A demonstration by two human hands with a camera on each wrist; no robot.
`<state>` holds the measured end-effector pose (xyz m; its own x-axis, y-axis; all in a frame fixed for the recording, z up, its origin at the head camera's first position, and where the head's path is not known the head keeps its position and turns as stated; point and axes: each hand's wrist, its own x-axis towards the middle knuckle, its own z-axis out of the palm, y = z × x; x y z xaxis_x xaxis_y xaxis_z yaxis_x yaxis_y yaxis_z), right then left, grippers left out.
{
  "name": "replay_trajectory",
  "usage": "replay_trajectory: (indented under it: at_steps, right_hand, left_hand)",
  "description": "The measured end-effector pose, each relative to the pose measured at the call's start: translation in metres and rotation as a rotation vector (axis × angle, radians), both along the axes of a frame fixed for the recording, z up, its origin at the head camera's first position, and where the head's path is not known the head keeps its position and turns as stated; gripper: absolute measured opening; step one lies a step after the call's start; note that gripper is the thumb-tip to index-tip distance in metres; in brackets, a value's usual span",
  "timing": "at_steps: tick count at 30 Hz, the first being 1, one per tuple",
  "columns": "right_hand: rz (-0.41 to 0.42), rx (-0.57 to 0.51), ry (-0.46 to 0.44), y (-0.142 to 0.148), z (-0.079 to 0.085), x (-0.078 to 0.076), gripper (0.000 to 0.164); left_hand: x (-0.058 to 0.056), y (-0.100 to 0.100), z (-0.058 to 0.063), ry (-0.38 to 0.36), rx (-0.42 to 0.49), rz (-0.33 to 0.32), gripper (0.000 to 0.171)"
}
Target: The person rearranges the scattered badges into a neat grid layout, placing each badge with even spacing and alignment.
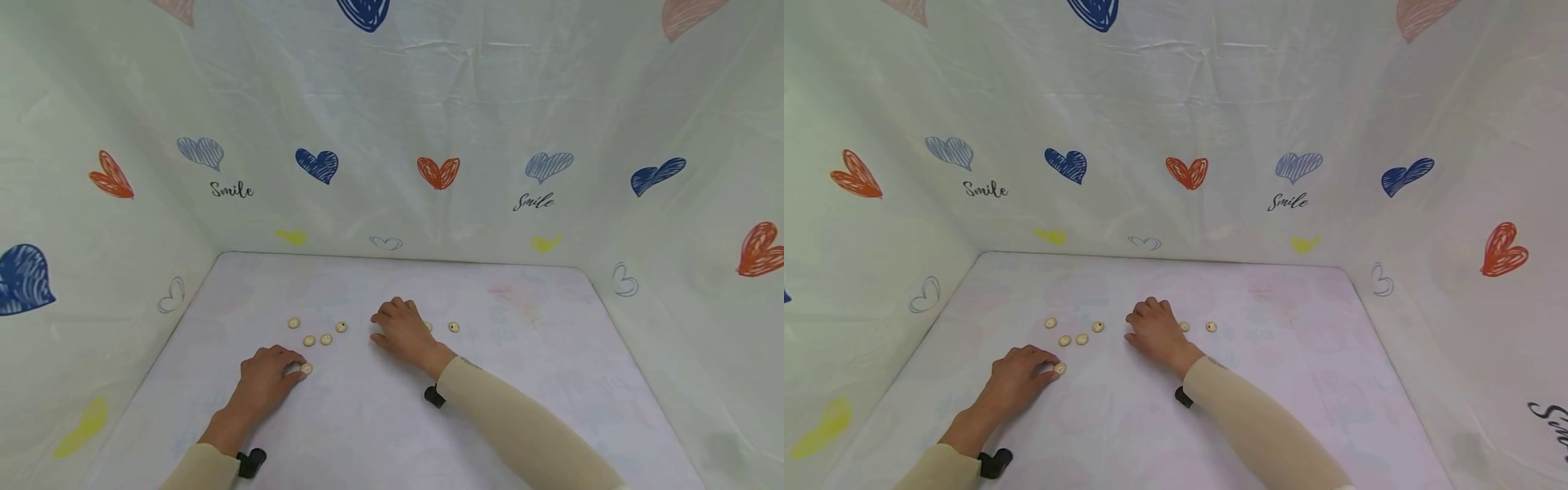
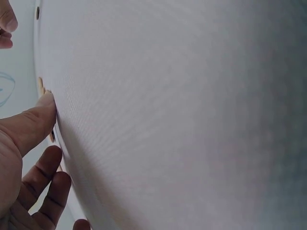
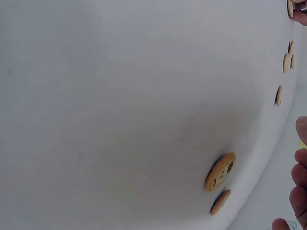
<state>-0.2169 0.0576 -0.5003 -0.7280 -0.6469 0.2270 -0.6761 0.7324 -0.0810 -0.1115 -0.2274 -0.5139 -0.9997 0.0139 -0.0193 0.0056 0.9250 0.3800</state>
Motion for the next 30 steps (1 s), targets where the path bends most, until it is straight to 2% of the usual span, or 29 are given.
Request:
replay_trajectory:
  at_steps: [11,20,30]
  right_hand:
    - [-0.021,0.010,-0.045,-0.019,-0.002,-0.004,0.034]
    - [-0.007,-0.014,-0.019,-0.032,-0.004,-0.003,0.036]
    - [0.009,0.012,0.001,-0.048,-0.007,-0.009,0.038]
  left_hand:
    - [0.000,-0.001,0.000,-0.001,0.000,-0.005,0.020]
    - [-0.001,-0.001,0.000,-0.003,0.003,-0.004,0.019]
    - [-0.002,0.000,0.001,-0.019,-0.016,-0.001,0.019]
